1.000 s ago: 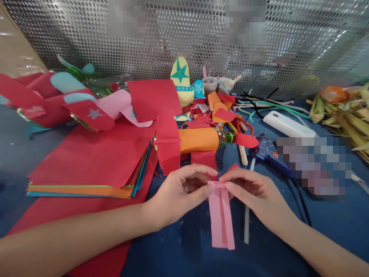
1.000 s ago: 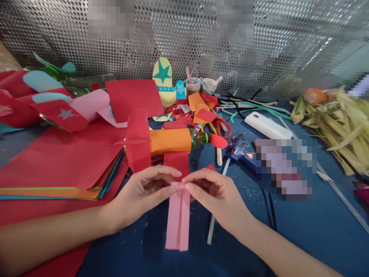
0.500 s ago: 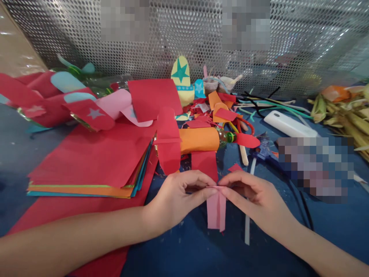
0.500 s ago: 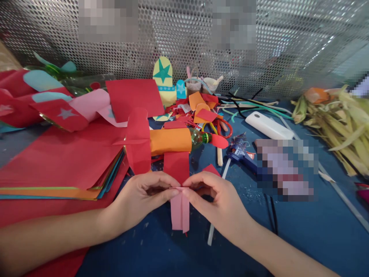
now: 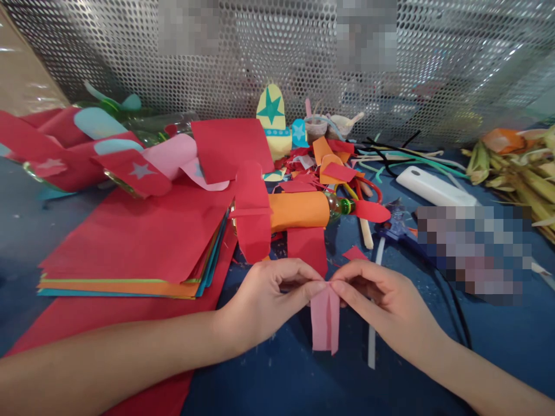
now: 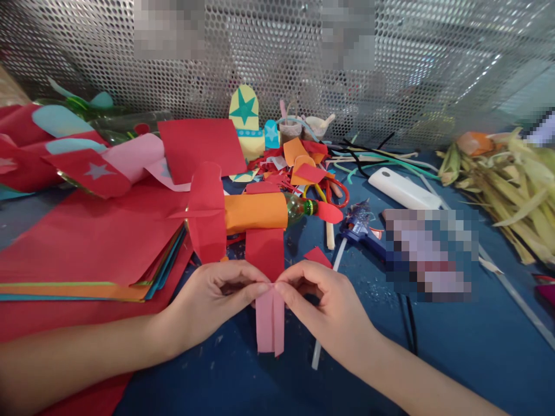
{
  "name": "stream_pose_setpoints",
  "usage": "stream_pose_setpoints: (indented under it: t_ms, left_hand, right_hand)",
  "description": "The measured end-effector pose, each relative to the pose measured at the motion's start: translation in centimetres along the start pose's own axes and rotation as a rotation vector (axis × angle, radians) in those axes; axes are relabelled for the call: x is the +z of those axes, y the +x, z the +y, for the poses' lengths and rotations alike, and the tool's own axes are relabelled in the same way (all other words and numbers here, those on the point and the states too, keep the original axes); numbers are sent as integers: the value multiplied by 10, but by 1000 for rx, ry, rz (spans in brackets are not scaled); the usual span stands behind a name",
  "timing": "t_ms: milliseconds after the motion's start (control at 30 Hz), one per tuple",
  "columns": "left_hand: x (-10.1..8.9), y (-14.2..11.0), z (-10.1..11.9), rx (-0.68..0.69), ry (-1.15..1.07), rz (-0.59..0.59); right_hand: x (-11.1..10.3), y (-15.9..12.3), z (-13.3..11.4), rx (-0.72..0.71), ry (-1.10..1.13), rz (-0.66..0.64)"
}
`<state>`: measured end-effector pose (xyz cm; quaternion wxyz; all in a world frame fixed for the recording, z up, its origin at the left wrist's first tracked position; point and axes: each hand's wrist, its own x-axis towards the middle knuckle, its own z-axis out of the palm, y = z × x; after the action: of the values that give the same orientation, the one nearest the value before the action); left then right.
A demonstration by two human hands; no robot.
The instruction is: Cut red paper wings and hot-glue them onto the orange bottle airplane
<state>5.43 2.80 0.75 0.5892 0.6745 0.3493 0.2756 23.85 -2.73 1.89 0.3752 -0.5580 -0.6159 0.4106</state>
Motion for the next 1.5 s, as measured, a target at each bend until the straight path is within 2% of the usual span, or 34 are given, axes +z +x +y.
stream_pose_setpoints:
  t_ms: [233,367,533,733,900,1067,1167,1233,1400,1500]
  left_hand:
    - [1,-4,5,66,102,-29]
    - [0,-4,6,77,122,-46]
    - [2,-2,6,4,56,-57]
    - [3,1,4,-110,-143,-65]
    - [1,3,5,-144,-215,-63]
    - [0,3,7,-120,-231,-59]
    - [0,4,7,-139,-220,-53]
    - [1,4,6,-154,-212,-49]
    - [2,4,4,-176,-254,-70]
    - [1,4,5,-166,-266,-61]
  right_hand:
    - [5,-2,-4,-18,-82,29]
    - [5,-1,-7,3,-38,-33]
    - [4,-1,-7,42,-47,-19]
    - [1,4,-2,190,153,-110]
    - [-1,5,-2,103,27,4]
    - [-2,5,1,91,16,-38]
    - [-3,4,1,53,-31,-14]
    - [-2,3,1,52,5,8]
    - [-3,4,3,111,312,-18]
    - [-4,7,4,100,352,-23]
